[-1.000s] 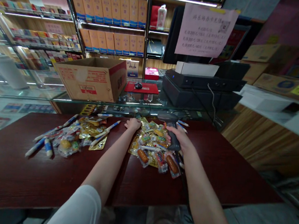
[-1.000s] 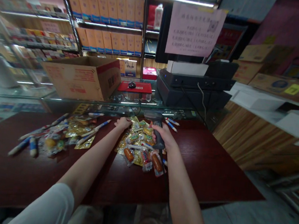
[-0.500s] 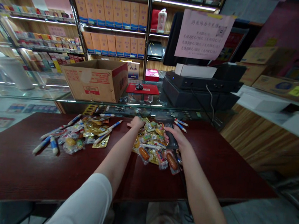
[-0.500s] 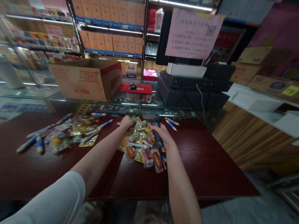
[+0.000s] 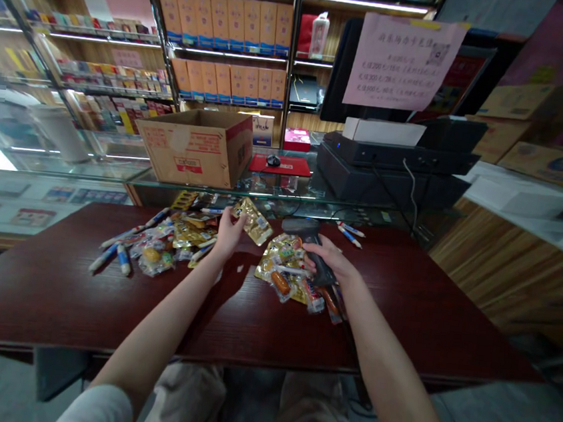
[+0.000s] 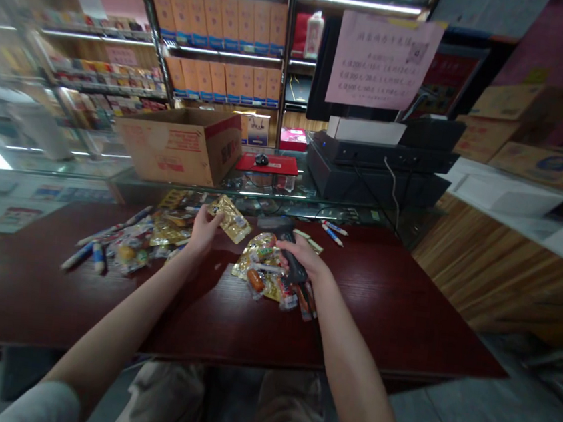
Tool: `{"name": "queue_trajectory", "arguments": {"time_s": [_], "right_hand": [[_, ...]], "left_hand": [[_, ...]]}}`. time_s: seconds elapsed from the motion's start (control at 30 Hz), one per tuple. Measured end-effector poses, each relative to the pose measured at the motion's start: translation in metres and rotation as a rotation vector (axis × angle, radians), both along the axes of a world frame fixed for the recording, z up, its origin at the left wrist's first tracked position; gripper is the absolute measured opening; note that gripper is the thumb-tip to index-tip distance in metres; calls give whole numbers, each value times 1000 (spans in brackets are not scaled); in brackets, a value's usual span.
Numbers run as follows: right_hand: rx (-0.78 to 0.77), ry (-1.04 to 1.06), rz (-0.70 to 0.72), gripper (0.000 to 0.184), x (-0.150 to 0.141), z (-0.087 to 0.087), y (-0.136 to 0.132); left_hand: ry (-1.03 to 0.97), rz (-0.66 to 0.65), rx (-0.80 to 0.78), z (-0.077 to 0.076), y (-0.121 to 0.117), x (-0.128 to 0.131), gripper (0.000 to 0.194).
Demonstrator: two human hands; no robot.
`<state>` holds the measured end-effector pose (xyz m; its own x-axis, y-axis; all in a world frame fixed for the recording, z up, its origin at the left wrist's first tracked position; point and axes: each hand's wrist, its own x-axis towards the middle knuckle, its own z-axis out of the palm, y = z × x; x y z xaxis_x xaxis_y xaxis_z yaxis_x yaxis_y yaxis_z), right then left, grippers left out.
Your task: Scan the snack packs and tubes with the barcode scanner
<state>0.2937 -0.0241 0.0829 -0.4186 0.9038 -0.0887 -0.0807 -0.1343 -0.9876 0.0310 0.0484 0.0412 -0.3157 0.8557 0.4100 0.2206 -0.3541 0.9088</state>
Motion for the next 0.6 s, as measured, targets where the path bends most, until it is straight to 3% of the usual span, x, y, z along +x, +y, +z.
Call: {"name": "queue_trajectory", "arguments": {"time_s": [0.13, 0.47, 0.6], "right_hand": [[-33, 13, 43, 38, -6, -6, -1], [-21, 29, 54, 35, 0, -13, 4], [10, -2, 33, 34, 0, -10, 3]], "left_hand": [[-23, -51, -31, -6, -12, -6, 22], [39, -69, -69, -12, -14, -3, 17], [196, -45, -32, -7, -15, -8, 25]]}}
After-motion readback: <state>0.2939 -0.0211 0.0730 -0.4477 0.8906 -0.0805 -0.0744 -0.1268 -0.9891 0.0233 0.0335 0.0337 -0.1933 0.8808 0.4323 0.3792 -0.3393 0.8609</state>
